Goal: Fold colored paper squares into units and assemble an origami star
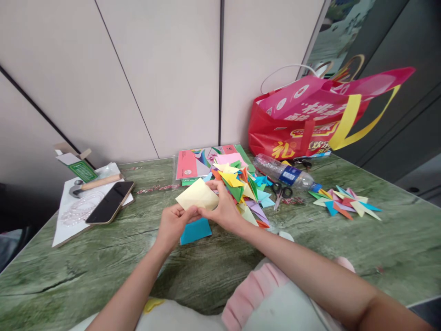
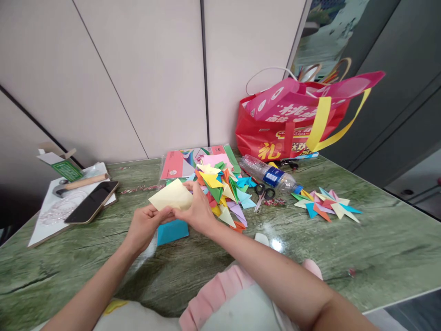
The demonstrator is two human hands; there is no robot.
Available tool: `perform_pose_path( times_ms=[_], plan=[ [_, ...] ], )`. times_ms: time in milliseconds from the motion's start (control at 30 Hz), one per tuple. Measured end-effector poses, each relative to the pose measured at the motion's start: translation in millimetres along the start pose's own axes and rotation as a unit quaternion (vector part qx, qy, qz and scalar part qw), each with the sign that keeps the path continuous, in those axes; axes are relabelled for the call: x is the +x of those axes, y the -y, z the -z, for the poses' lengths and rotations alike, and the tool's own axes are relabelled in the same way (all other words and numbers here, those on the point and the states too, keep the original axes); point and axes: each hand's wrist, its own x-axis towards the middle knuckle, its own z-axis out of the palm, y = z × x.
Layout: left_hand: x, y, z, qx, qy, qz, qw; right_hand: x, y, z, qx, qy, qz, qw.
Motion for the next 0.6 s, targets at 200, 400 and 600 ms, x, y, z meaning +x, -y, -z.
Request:
perform_pose_path(
  times_ms=[200, 400, 600],
  plan=[
    [1.9, 0.7, 2.3, 0.002, -0.012, -0.005, 1.0, 1.0, -3.8, -0.7, 0.037, 0.007, -0.027, 0.999],
    [5.5, 0.5, 8.4, -0.012, -0.016, -0.008, 1.0, 4.1, -13.6, -3.5, 0.168, 0.056, -0.05, 0.983],
    [3.9, 0.1, 6.3, -0.002, -0.022, -0.02, 1.0, 1.7, -11.4, -4.8, 0.194, 0.073, -0.067, 0.976]
  ],
)
